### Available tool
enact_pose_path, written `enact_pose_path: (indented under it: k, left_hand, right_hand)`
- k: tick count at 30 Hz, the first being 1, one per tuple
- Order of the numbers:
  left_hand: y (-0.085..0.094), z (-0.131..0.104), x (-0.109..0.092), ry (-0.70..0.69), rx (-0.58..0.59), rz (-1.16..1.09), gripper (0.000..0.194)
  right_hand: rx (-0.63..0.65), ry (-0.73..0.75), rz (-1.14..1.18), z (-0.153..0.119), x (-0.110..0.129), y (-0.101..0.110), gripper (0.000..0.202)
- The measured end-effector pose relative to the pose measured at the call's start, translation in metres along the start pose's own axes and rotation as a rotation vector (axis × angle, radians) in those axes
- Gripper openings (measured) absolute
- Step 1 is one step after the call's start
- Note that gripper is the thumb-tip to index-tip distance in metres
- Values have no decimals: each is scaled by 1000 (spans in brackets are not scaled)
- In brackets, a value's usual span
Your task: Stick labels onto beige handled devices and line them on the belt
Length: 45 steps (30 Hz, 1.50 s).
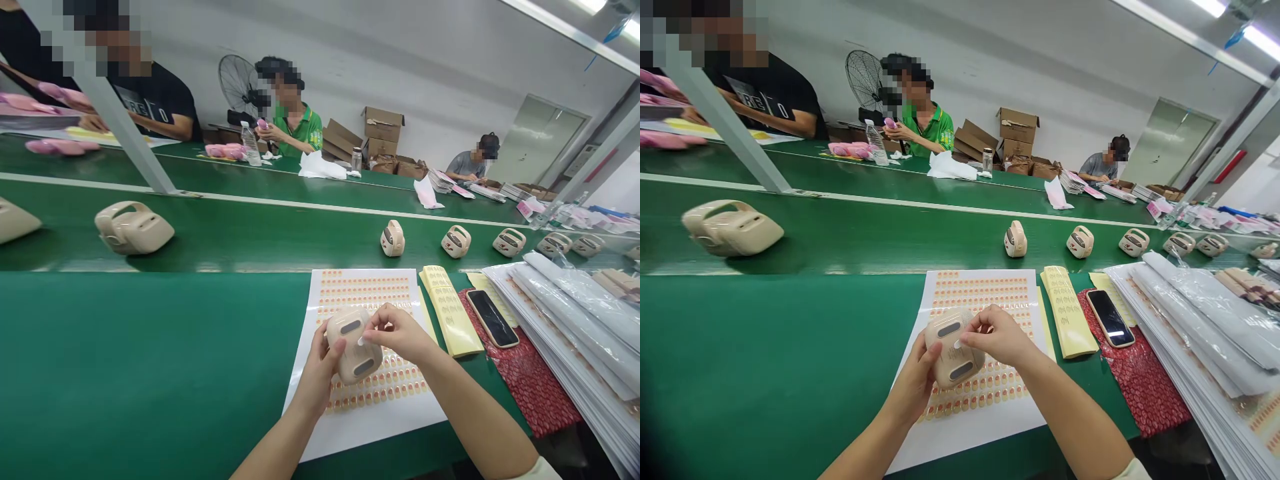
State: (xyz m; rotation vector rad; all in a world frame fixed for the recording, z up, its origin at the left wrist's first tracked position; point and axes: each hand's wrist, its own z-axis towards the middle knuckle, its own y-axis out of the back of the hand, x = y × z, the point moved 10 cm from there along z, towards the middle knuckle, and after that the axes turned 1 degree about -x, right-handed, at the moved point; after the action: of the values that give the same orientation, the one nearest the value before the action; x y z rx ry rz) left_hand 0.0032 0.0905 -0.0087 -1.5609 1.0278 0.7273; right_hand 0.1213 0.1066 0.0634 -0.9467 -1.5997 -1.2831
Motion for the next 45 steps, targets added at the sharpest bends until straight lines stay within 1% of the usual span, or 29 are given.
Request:
enact_pose_path:
  k: [6, 12, 15, 18, 21, 23, 25, 27, 29, 30, 31, 33, 35, 36, 38, 39, 40, 41, 42, 43, 45]
  left_hand:
    - [0, 1, 1, 11, -7, -4, 67]
    - [0, 1, 2, 14, 6, 15, 70]
    - [0, 1, 3, 15, 4, 4, 70]
    - [0, 0, 3, 25, -3, -5, 69]
    - [-1, -1, 1, 32, -8, -19, 69]
    - [-2, -2, 1, 35, -12, -24, 68]
    - [0, -2, 1, 34, -26, -22, 66]
    - [2, -1, 2, 24, -41, -13, 64]
    - [4, 1, 2, 15, -41, -16, 62]
    - [4, 2, 3, 20, -42, -33, 63]
    - [5, 2, 3, 35, -48, -64, 63]
    - [9, 2, 5, 90, -89, -157, 63]
    - [15, -1, 6, 153, -145, -246, 60]
    - [16, -1, 5, 170, -152, -277, 58]
    - [15, -2, 1, 165, -110, -319, 59]
    - [14, -1, -2, 150, -76, -328, 62]
    - [14, -1, -3, 134, -48, -330, 64]
    - [15, 0, -4, 125, -34, -329, 66]
    - [17, 1, -3, 122, -36, -325, 66]
    - [19, 1, -2, 121, -47, -325, 66]
    - [22, 3, -2, 110, -68, -359, 64]
  right_hand:
    - [-22, -1, -21, 0, -2, -1, 9]
    - [-42, 2, -47, -1, -3, -1, 8]
    - [-66, 29, -84, -4, 0, -1, 8]
    - [-109, 97, -140, -7, 6, 0, 8]
    - [-157, 214, -210, -11, 14, -1, 7]
    - [-222, 355, -317, -18, 24, -2, 6]
    - [-296, 534, -466, -32, 38, -10, 9]
    - [-321, 703, -571, -51, 53, -22, 13]
    - [-315, 806, -554, -68, 63, -26, 11]
    - [-323, 820, -511, -73, 66, -21, 8]
    - [-347, 804, -464, -74, 66, -10, 6]
    - [-421, 686, -400, -67, 56, 26, 4]
    - [-495, 455, -419, -50, 27, 74, 9]
    - [-528, 289, -453, -42, 5, 100, 11]
    - [-585, -85, -618, -35, -45, 150, 14]
    - [-603, -157, -660, -34, -60, 167, 14]
    - [-599, -214, -695, -34, -74, 179, 13]
    - [-592, -252, -734, -34, -85, 186, 13]
    - [-585, -267, -767, -34, -92, 189, 12]
    - [-579, -280, -807, -34, -96, 189, 11]
    - [-583, -286, -888, -35, -95, 182, 9]
